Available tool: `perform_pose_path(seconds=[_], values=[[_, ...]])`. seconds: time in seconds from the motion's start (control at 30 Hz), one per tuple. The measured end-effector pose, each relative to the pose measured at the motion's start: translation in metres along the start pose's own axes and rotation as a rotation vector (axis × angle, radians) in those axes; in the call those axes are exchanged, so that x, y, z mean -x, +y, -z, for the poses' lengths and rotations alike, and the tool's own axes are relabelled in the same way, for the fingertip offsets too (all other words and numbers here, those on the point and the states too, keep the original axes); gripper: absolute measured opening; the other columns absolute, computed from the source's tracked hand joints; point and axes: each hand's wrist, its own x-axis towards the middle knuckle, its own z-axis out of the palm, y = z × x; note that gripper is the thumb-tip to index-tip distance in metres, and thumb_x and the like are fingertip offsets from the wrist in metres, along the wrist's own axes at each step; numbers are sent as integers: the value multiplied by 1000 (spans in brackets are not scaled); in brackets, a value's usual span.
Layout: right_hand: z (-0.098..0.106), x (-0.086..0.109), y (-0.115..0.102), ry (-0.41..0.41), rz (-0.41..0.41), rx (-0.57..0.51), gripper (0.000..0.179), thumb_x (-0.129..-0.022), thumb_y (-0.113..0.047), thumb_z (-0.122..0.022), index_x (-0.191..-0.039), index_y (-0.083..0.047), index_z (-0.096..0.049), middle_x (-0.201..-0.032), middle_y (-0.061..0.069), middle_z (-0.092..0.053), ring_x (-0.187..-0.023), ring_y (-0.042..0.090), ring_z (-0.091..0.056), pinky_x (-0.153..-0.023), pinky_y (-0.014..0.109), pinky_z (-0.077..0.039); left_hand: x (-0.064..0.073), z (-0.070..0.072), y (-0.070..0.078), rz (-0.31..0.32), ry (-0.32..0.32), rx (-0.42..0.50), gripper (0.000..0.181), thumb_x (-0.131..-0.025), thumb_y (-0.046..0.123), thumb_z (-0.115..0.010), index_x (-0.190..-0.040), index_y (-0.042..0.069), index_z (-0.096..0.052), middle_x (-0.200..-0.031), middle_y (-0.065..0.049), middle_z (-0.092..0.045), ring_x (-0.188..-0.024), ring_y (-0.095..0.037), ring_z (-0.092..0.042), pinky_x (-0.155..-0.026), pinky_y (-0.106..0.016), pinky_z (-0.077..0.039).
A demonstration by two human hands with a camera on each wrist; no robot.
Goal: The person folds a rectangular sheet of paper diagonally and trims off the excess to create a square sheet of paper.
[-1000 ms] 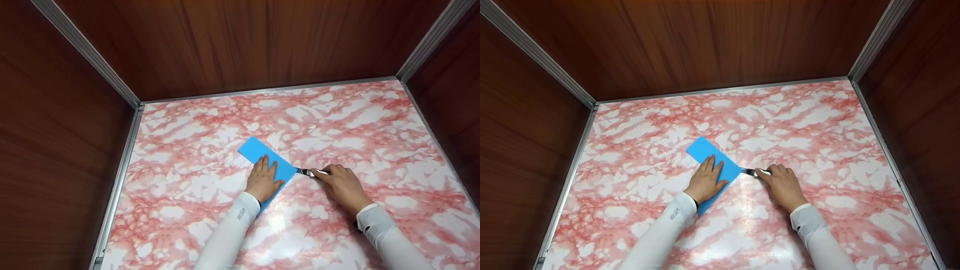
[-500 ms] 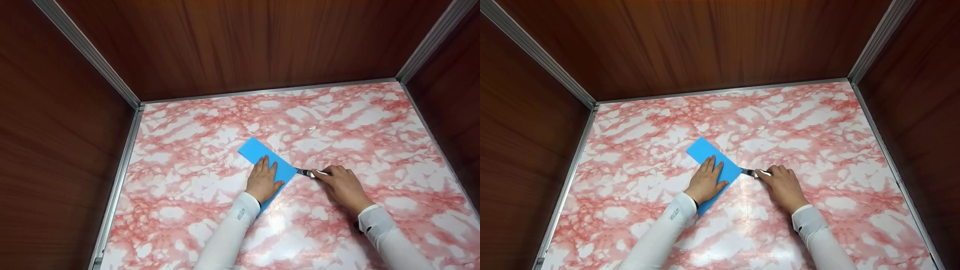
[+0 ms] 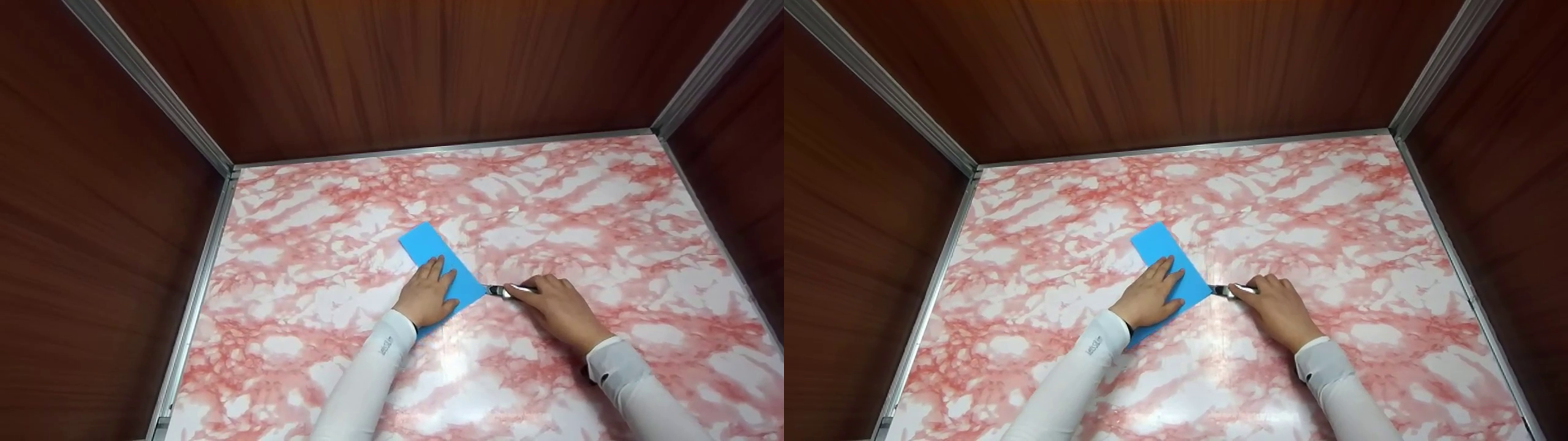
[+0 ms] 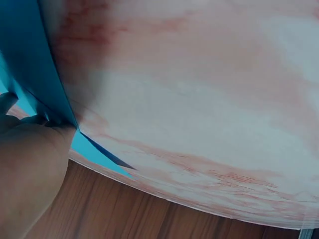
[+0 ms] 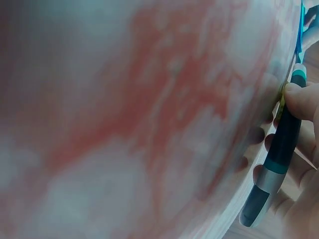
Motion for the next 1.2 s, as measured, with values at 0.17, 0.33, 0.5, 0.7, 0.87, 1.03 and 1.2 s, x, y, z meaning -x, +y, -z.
perform_pose_path(seconds=[0.17, 0.33, 0.5, 0.7, 0.87, 1.03, 1.2], values=[[-2, -2, -4, -9, 5, -7, 51, -96, -15, -73, -145, -27, -62, -119, 3, -63, -105, 25, -57, -87, 49, -45, 1, -3, 2, 20, 37, -40, 67, -104, 53, -53, -158, 15, -42, -166, -18, -26, -153, -32, -23, -124, -41, -19], [-3, -3, -7, -23, 0, -3, 50, -98, -16, -71, -145, -28, -62, -120, 3, -63, -106, 26, -58, -88, 50, -45, 4, -2, 7, 82, 27, -21, 71, -102, 55, -55, -160, 16, -39, -166, -22, -24, -154, -35, -21, -123, -41, -20], [-2, -5, -8, -20, 10, -5, 47, -100, -16, -68, -145, -28, -62, -120, 3, -63, -108, 26, -58, -89, 51, -45, 5, -2, 7, 112, -2, -12, 84, -103, 57, -51, -163, 5, -23, -168, -21, -17, -155, -33, -15, -124, -39, -15], [1, -7, -10, -18, 18, 4, 47, -100, -13, -67, -144, -27, -63, -118, 5, -63, -107, 27, -58, -89, 51, -45, 6, -2, 6, 111, -23, -8, 87, -104, 59, -48, -163, 3, -19, -169, -19, -13, -156, -31, -11, -125, -38, -12], [4, -8, -11, -36, 7, 1, 46, -100, -12, -67, -144, -26, -63, -115, 6, -62, -105, 28, -58, -89, 50, -46, 5, -2, 7, 110, -19, -4, 86, -104, 59, -48, -163, 3, -21, -169, -19, -14, -156, -31, -11, -125, -38, -12], [4, -8, -10, -26, 5, 11, 46, -99, -12, -67, -143, -26, -64, -112, 5, -62, -101, 27, -58, -87, 49, -46, 4, -2, 7, 111, -26, -11, 86, -104, 59, -47, -163, 4, -20, -169, -19, -14, -156, -31, -12, -125, -38, -12], [4, -8, -8, 0, -7, 8, 46, -98, -11, -69, -141, -26, -65, -110, 4, -62, -98, 26, -58, -84, 47, -44, 3, -2, 7, 114, -25, -19, 86, -104, 59, -48, -163, 4, -21, -169, -18, -15, -156, -30, -12, -125, -37, -13]])
